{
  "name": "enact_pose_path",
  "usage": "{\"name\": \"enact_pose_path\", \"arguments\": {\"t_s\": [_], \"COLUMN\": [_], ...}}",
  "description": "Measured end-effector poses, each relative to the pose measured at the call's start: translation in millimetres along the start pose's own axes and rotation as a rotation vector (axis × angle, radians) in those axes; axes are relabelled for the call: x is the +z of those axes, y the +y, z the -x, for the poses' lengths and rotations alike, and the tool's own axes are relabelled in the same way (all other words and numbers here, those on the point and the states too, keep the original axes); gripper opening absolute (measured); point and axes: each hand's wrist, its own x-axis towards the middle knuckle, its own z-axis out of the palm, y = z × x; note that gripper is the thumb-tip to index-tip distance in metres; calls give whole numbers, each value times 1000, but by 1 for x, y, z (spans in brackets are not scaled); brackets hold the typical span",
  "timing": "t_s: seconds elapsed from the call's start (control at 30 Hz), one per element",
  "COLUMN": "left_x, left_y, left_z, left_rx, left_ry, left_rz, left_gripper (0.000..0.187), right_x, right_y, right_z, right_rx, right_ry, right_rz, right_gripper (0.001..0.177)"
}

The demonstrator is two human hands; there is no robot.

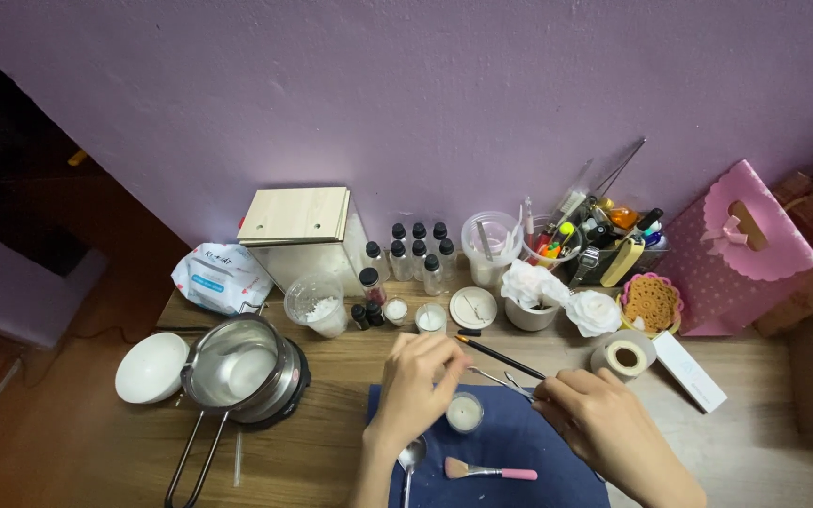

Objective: Preparing a small glass candle jar by applying adhesive to the base and using tweezers for fine adjustments.

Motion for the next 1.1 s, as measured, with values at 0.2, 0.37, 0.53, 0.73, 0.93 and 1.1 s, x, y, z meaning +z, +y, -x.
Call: {"name": "enact_pose_path", "arguments": {"t_s": [0.2,0.37,0.53,0.73,0.93,1.1], "left_x": [-1,-4,-4,2,6,6], "left_y": [-15,12,22,25,24,24], "left_z": [5,1,-2,-1,-1,0], "left_rx": [-80,20,83,15,26,16], "left_ry": [33,-4,100,126,162,155], "left_rz": [53,117,168,308,334,340], "left_gripper": [13,11,14,12,14,17], "right_x": [-5,-15,-19,-21,-18,-17], "right_y": [10,-3,-6,-10,-8,-8], "right_z": [2,-2,-3,-3,-2,-4], "right_rx": [-25,-56,-101,-106,-96,-100], "right_ry": [84,124,185,166,167,154], "right_rz": [83,20,2,6,44,68], "right_gripper": [10,10,5,13,13,15]}}
